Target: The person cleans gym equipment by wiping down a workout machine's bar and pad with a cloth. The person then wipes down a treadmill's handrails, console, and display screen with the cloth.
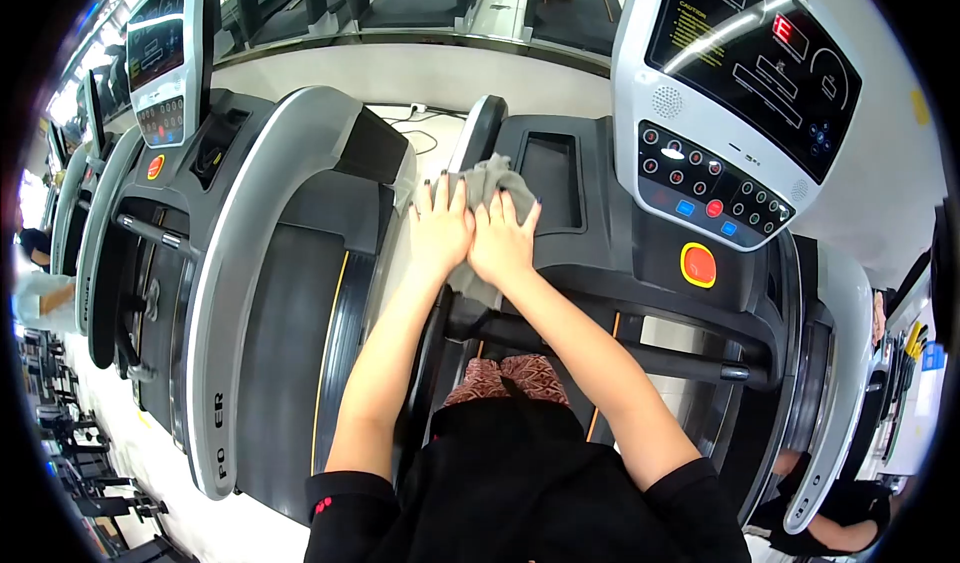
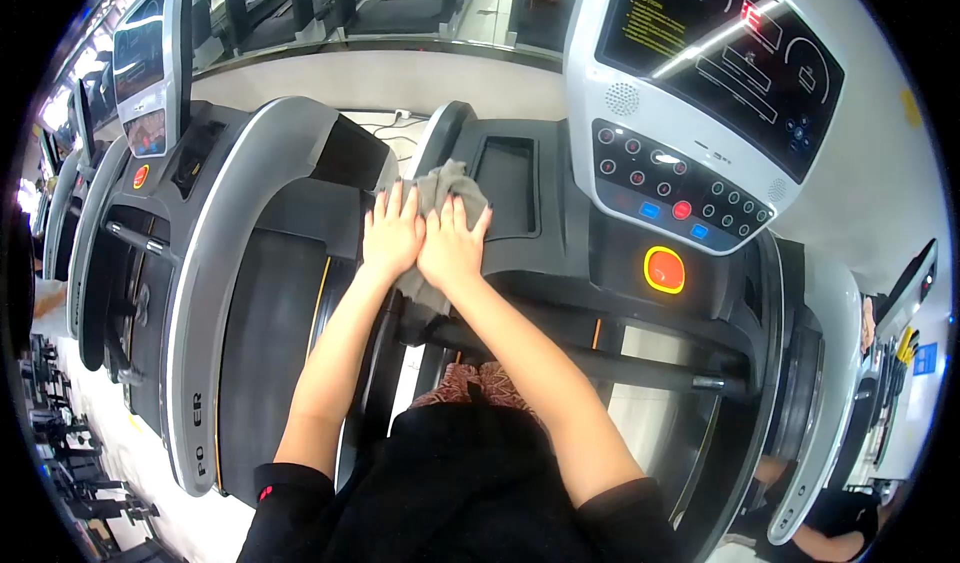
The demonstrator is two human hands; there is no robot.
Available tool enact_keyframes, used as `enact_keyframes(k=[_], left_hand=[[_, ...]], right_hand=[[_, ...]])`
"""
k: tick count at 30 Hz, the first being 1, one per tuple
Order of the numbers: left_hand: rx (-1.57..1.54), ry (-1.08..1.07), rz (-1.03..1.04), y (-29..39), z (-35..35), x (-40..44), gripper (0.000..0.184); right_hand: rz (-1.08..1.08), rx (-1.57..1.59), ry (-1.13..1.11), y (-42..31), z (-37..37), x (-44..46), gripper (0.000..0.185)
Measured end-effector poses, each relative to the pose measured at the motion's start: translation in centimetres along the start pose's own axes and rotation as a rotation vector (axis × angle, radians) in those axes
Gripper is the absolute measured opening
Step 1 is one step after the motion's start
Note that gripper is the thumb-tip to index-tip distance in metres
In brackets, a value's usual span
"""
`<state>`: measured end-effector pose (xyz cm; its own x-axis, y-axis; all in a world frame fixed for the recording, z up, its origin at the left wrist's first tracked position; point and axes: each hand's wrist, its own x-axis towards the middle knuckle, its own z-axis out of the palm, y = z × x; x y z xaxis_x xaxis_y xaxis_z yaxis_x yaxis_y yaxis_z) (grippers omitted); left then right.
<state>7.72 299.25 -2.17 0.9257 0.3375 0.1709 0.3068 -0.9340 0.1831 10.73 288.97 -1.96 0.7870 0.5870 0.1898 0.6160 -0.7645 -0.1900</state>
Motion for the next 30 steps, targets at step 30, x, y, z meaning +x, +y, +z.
enact_keyframes(k=[30], left_hand=[[0.027, -0.046, 0.152, 0.5, -0.1, -1.3, 0.042]], right_hand=[[-0.072, -0.163, -0.286, 0.5, -2.7, -1.0, 0.048]])
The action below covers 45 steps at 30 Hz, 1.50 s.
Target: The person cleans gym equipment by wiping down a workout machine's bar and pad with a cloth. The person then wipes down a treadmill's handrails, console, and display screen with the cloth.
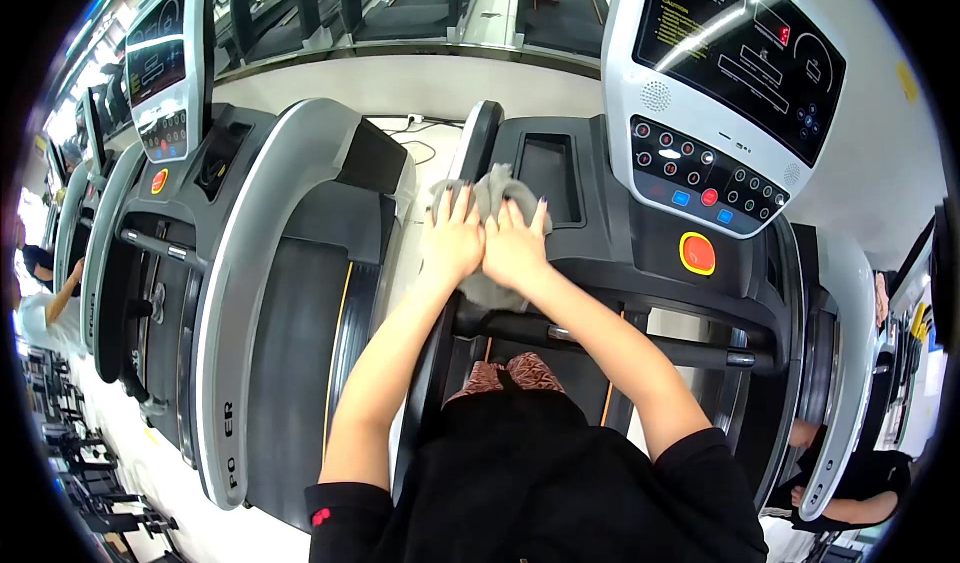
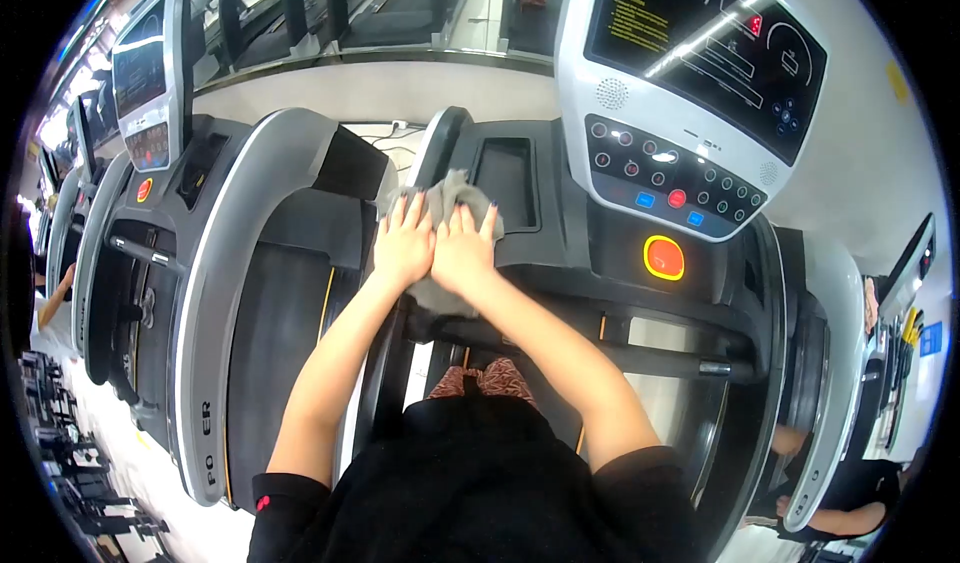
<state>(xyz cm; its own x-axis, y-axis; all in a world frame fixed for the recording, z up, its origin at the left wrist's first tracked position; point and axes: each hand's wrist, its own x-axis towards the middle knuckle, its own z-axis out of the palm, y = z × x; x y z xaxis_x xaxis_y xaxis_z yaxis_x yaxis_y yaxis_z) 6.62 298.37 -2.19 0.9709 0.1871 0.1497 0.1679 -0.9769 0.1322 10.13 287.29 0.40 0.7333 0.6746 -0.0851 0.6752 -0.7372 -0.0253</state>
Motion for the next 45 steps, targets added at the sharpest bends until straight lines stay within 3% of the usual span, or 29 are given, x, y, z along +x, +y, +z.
enact_keyframes(k=[4, 7, 14, 20, 27, 37, 45], left_hand=[[-0.021, -0.051, -0.091, 0.4, -0.4, 1.3, 0.040], [-0.046, 0.094, -0.041, 0.3, -0.1, -0.5, 0.041], [-0.039, 0.087, 0.022, 1.3, -2.1, -7.6, 0.040], [0.034, 0.105, 0.020, 2.3, -1.2, -6.3, 0.045], [0.048, -0.067, -0.098, 6.9, -0.4, -3.5, 0.056], [-0.161, -0.021, 0.212, 18.4, 1.3, -0.3, 0.055], [-0.314, -0.012, 0.286, 16.3, 0.8, -0.9, 0.054]], right_hand=[[0.057, 0.092, 0.045, 0.6, 0.0, 1.1, 0.046], [0.057, 0.059, 0.172, -0.2, 1.2, -0.5, 0.044], [-0.148, 0.159, 0.394, -1.5, 2.3, -6.7, 0.044], [-0.238, 0.104, 0.330, 0.8, 1.4, -6.6, 0.044], [-0.137, 0.022, 0.250, 4.8, 0.5, -6.9, 0.043], [0.221, -0.140, 0.188, 13.5, -0.2, -12.5, 0.040], [0.248, 0.019, 0.350, 11.9, 0.7, -13.0, 0.037]])
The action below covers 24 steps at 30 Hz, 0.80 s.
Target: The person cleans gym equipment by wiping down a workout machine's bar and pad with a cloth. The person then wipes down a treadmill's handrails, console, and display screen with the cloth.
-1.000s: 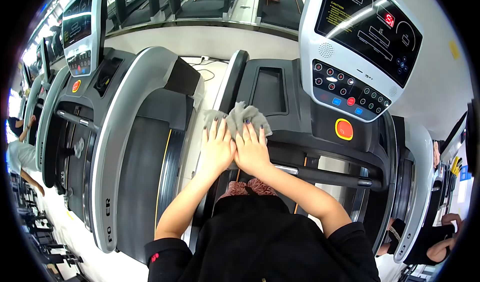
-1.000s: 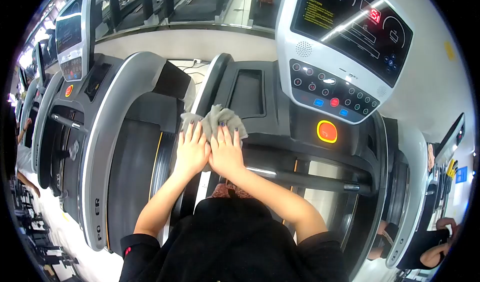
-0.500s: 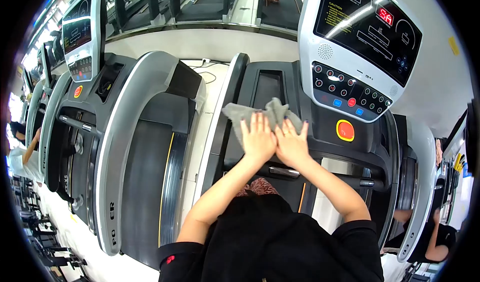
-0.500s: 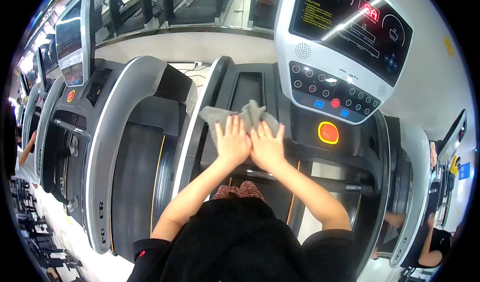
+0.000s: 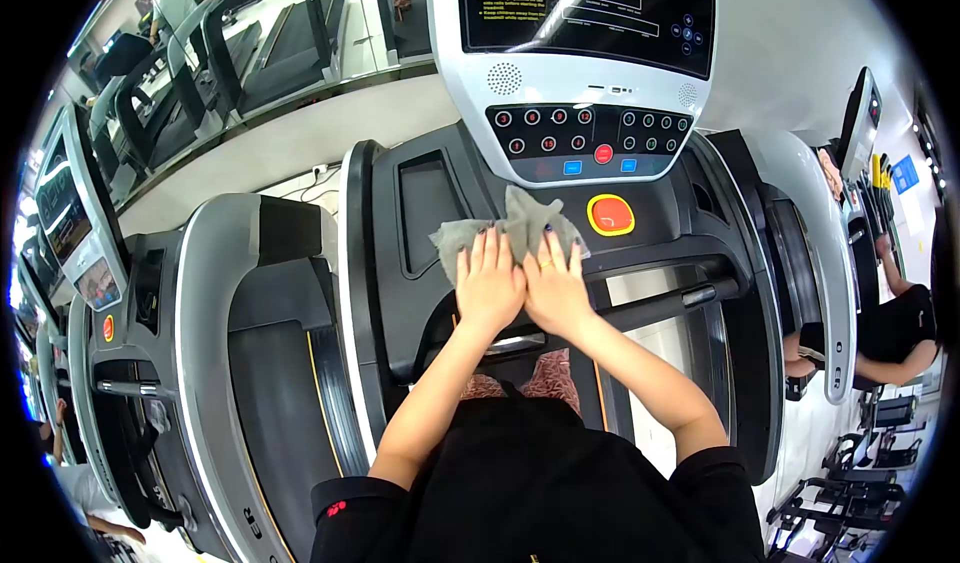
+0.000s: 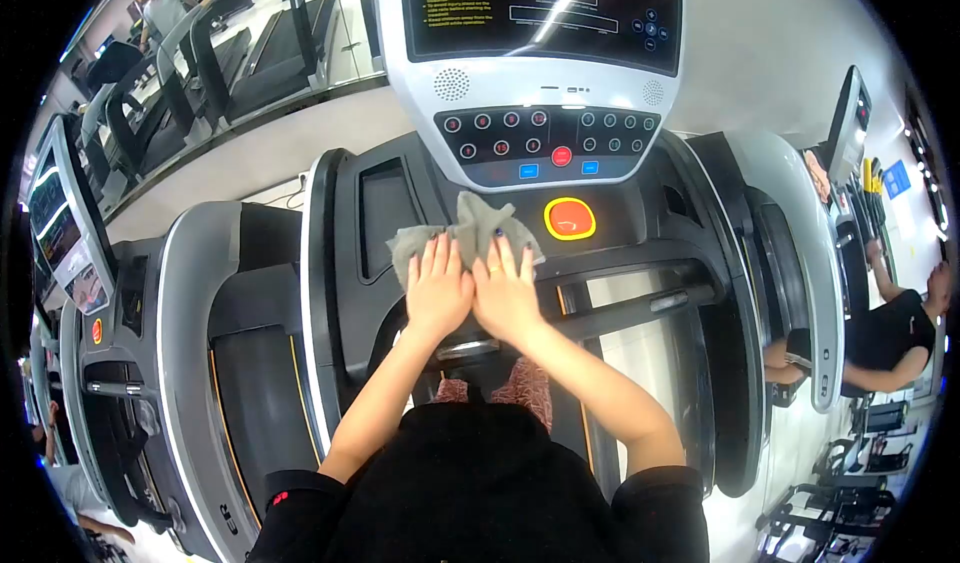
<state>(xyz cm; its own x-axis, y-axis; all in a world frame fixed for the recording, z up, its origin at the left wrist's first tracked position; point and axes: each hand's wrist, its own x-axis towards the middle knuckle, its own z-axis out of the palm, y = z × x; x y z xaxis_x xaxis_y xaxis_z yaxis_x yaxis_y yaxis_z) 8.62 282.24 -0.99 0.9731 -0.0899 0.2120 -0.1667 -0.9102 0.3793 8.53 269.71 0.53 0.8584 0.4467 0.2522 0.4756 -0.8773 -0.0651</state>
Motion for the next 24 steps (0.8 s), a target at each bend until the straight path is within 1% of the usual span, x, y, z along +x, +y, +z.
enact_keyframes(k=[1, 3, 5, 7, 11, 13, 14, 16, 19, 21, 22, 24], left_hand=[[0.005, -0.025, 0.003, -0.5, -0.7, -0.6, 0.054], [0.012, -0.040, -0.035, -1.0, -1.8, -1.7, 0.054], [0.037, 0.004, -0.074, -1.8, -1.7, -2.2, 0.053], [0.063, -0.028, -0.132, -2.4, -1.7, -2.7, 0.051], [0.084, -0.042, -0.165, -3.9, -2.1, -1.6, 0.050], [0.089, -0.030, -0.188, -4.8, -2.1, -0.8, 0.051], [0.049, -0.049, -0.213, -5.2, -2.1, -0.3, 0.051], [-0.037, -0.092, -0.247, -6.1, -2.2, 1.1, 0.051], [-0.043, -0.110, -0.305, -6.6, -2.2, 2.6, 0.049], [-0.049, -0.069, -0.302, -6.8, -2.2, 3.2, 0.050], [-0.018, -0.127, -0.304, -6.8, -2.8, 3.5, 0.052], [-0.009, -0.215, -0.298, -7.2, -3.0, 4.1, 0.055]], right_hand=[[-0.021, 0.025, 0.039, -0.6, 0.2, -0.2, 0.037], [-0.069, 0.043, -0.001, -1.6, -0.1, 0.0, 0.038], [-0.118, 0.080, -0.014, -2.4, 0.0, 0.7, 0.039], [-0.155, 0.119, 0.005, -2.9, 0.9, 1.7, 0.039], [-0.201, 0.123, -0.009, -3.2, 1.9, 3.8, 0.043], [-0.172, 0.147, 0.035, -3.4, 2.3, 4.7, 0.048], [-0.159, 0.149, 0.001, -3.4, 2.4, 5.2, 0.051], [-0.154, 0.149, -0.009, -3.5, 2.7, 6.4, 0.051], [-0.144, 0.130, -0.021, -3.1, 3.1, 8.1, 0.051], [-0.155, 0.126, -0.053, -2.8, 3.1, 9.1, 0.055], [-0.157, 0.108, -0.116, -2.5, 3.0, 9.5, 0.058], [-0.157, 0.102, -0.135, -2.4, 2.9, 10.1, 0.059]])
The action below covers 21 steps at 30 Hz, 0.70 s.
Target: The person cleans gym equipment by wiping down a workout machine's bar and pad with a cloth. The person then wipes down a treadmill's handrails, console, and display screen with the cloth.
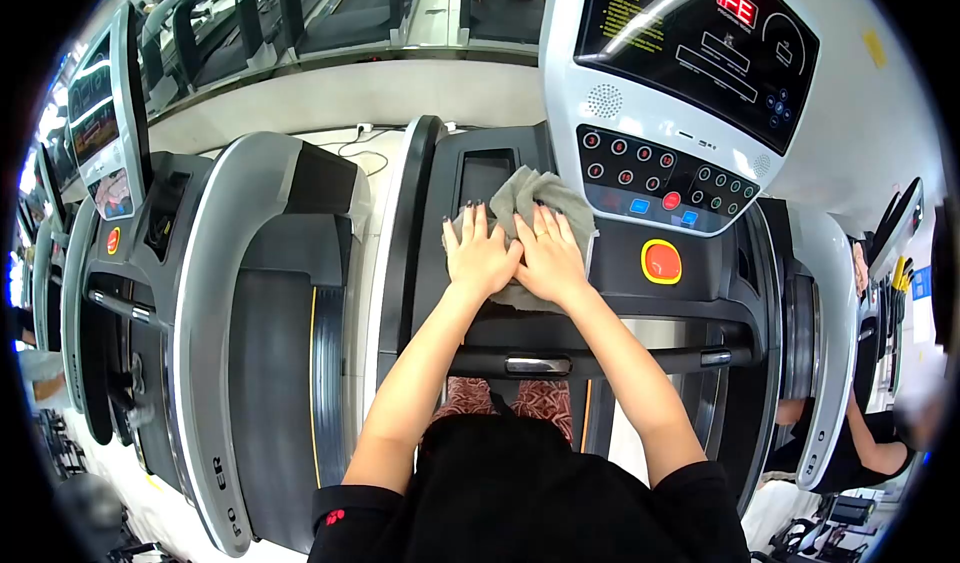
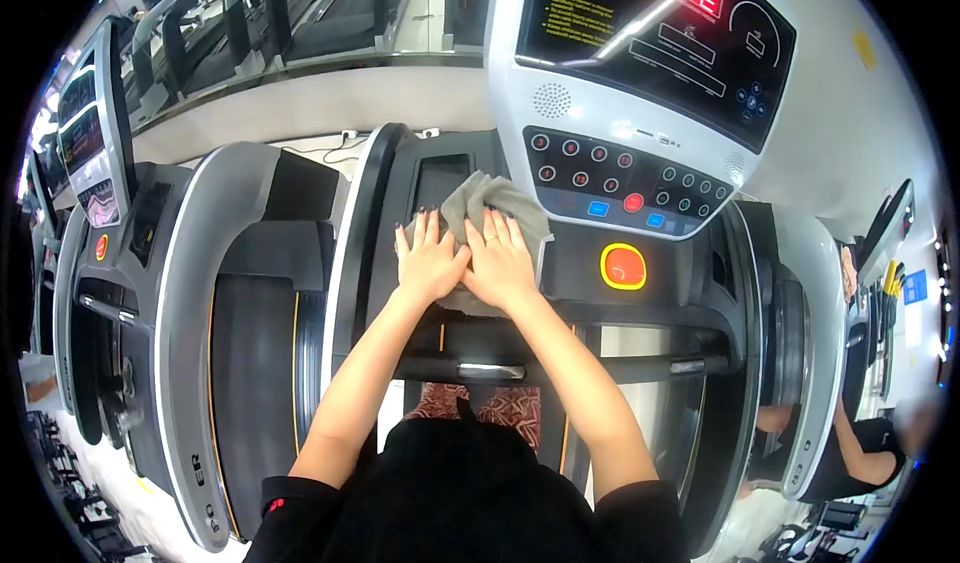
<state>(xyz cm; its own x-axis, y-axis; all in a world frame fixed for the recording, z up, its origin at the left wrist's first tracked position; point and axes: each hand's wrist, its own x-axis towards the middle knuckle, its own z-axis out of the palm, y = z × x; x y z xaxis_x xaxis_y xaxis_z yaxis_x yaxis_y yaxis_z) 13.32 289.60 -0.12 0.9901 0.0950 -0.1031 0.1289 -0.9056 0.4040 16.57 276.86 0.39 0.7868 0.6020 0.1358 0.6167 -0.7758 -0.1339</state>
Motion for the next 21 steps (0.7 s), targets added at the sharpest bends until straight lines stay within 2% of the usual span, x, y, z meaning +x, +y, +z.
enact_keyframes(k=[5, 7, 8, 9, 11, 12, 15, 21], left_hand=[[-0.003, 0.038, 0.022, -0.4, 0.8, 0.1, 0.052], [0.003, 0.122, 0.003, -0.1, 1.0, 0.0, 0.053], [0.030, 0.291, -0.002, 0.0, 1.7, -0.2, 0.052], [0.022, 0.300, -0.004, 0.5, 1.9, -0.6, 0.052], [0.024, 0.539, -0.016, 1.2, 2.3, -1.4, 0.050], [-0.035, 0.558, 0.011, 1.6, 2.4, -2.0, 0.049], [-0.220, 0.381, -0.071, 2.1, 2.7, -3.3, 0.048], [-0.093, 0.351, -0.117, 0.3, 2.4, -1.0, 0.052]], right_hand=[[0.000, -0.041, -0.039, -0.2, -0.1, -0.1, 0.060], [-0.009, -0.055, -0.038, -0.1, 0.1, -0.2, 0.059], [-0.015, -0.070, -0.036, 0.0, 0.1, -0.1, 0.057], [-0.022, -0.080, -0.035, 0.2, 0.5, -0.2, 0.057], [-0.017, -0.095, 0.036, 0.2, 1.4, -0.3, 0.054], [-0.027, -0.123, 0.032, 0.1, 1.1, -0.3, 0.053], [-0.002, -0.124, 0.013, -0.7, 0.5, -0.2, 0.054], [0.010, -0.148, -0.001, -0.2, 2.8, 2.6, 0.061]])
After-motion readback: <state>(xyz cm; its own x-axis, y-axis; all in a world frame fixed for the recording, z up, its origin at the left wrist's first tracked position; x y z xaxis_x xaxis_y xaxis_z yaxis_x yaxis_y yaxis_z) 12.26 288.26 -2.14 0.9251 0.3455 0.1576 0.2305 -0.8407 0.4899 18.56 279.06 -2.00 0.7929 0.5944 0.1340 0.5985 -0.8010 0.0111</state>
